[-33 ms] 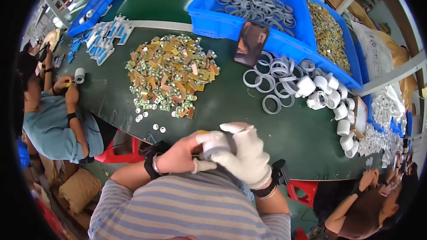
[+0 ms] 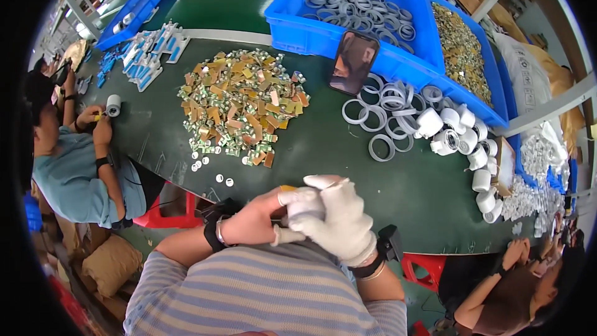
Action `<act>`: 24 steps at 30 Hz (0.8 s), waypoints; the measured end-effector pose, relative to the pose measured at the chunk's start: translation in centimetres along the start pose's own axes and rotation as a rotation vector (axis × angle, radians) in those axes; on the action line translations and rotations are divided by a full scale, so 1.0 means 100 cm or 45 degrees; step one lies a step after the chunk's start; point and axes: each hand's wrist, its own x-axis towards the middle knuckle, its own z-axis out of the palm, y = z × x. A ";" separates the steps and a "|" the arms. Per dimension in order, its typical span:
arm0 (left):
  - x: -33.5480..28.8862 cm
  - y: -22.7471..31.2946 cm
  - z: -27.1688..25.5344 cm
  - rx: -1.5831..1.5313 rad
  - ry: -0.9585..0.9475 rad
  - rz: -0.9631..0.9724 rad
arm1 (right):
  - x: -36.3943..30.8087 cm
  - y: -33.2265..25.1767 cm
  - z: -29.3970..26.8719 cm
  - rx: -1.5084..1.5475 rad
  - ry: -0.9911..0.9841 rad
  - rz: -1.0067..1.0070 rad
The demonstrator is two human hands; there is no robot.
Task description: Assembling small electronic or mechanical components into circular housings at a factory workbench.
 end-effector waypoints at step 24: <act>0.019 -0.024 -0.104 1.424 0.508 0.183 | 0.011 0.049 -0.043 -0.688 0.331 0.123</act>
